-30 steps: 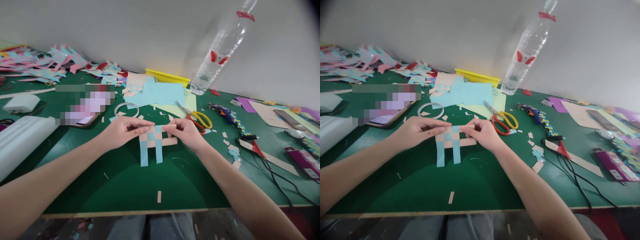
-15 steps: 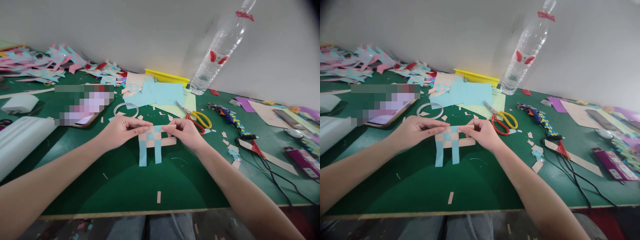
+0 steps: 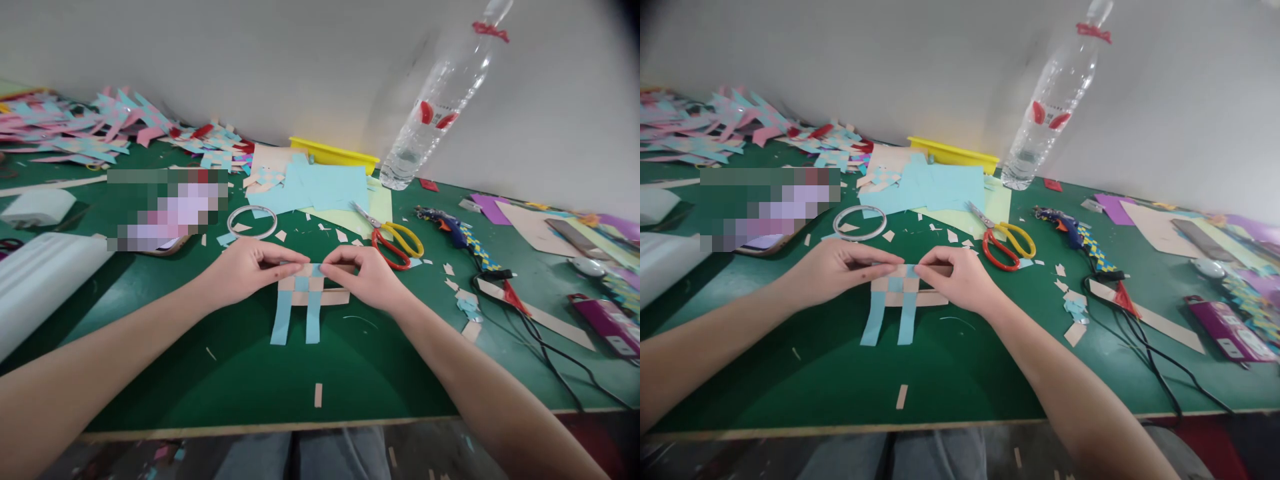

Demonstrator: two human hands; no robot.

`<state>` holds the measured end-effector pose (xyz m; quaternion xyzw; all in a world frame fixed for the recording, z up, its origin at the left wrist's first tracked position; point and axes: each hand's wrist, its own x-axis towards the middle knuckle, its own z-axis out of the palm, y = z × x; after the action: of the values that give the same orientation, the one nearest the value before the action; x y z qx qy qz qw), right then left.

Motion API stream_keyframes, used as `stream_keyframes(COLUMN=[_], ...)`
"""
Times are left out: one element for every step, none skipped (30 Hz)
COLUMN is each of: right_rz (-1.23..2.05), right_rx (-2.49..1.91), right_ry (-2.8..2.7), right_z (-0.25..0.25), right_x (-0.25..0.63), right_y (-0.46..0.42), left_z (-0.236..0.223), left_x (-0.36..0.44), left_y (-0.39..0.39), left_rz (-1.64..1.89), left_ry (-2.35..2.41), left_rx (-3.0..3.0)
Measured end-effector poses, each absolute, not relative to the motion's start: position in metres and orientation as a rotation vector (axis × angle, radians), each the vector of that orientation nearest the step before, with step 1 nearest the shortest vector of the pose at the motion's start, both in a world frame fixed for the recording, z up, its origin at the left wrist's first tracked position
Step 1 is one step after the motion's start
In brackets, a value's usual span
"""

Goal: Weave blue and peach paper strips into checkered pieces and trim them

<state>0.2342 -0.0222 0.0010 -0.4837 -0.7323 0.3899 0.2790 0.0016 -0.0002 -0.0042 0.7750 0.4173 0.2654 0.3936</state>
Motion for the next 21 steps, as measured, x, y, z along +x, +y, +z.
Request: stream_keyframes(right_rz=[1.062,1.077,1.090,1.106,1.125,1.148,1.174,1.197,1.215,1.225,1.229,1.229,1.231,1.236,1.243,1.250,1.253,1.253,1.250,1.246,1.243], right_rx=[-1.296,-1.293,-1.291,-1.290,-1.288,-1.287,-1.286,-1.286,-1.285,-1.281,-1.278,-1.274,-1.269,-1.265,-1.262,-1.261,-1.259,-1.259,-1.261,-1.263,-1.263], right_ry=[-1.952,-1.940,-1.925,-1.909,-1.892,-1.873,-1.854,-1.837,-1.825,-1.816,-1.810,-1.805,-1.802,-1.798,-1.795,-1.794,-1.796,-1.799,-1.803,-1.807,-1.812], right_z=[0.0001,-0.0006,-0.0010,-0.0011,-0.0009,-0.0006,-0.0002,0.0002,0.0006,0.0008,0.0008,0.0007,0.0006,0.0003,0.0001,-0.0001,-0.0002,-0.0003,-0.0002,-0.0001,0.0001], right_x=[0.2343,0.2342,0.2339,0.2334,0.2328,0.2322,0.2315,0.2309,0.2304,0.2301,0.2300,0.2301,0.2303,0.2306,0.2310,0.2314,0.2318,0.2321,0.2323,0.2324,0.2323], right_y=[-0.0213,-0.0206,-0.0202,-0.0200,-0.0202,-0.0206,-0.0211,-0.0216,-0.0220,-0.0224,-0.0226,-0.0227,-0.0227,-0.0226,-0.0225,-0.0223,-0.0222,-0.0220,-0.0219,-0.0219,-0.0221], left_z=[-0.0044,-0.0046,-0.0049,-0.0052,-0.0053,-0.0053,-0.0052,-0.0048,-0.0043,-0.0037,-0.0031,-0.0026,-0.0022,-0.0019,-0.0018,-0.0017,-0.0017,-0.0016,-0.0014,-0.0012,-0.0010], left_x=[0.0016,0.0016,0.0015,0.0014,0.0014,0.0014,0.0016,0.0018,0.0022,0.0026,0.0029,0.0032,0.0035,0.0036,0.0036,0.0035,0.0034,0.0033,0.0033,0.0033,0.0034], left_y=[0.0002,0.0007,0.0011,0.0015,0.0017,0.0018,0.0016,0.0014,0.0010,0.0005,0.0001,-0.0003,-0.0007,-0.0009,-0.0011,-0.0012,-0.0012,-0.0014,-0.0015,-0.0018,-0.0021], left_rz=[0.677,0.680,0.680,0.678,0.675,0.669,0.663,0.658,0.652,0.648,0.645,0.645,0.647,0.650,0.653,0.660,0.665,0.669,0.672,0.672,0.669], left_ry=[1.055,1.051,1.049,1.048,1.048,1.048,1.051,1.054,1.055,1.054,1.054,1.052,1.050,1.046,1.043,1.038,1.034,1.028,1.022,1.013,1.005], left_rx=[1.966,1.966,1.967,1.968,1.970,1.973,1.976,1.979,1.981,1.983,1.985,1.985,1.983,1.980,1.975,1.969,1.960,1.952,1.943,1.935,1.927])
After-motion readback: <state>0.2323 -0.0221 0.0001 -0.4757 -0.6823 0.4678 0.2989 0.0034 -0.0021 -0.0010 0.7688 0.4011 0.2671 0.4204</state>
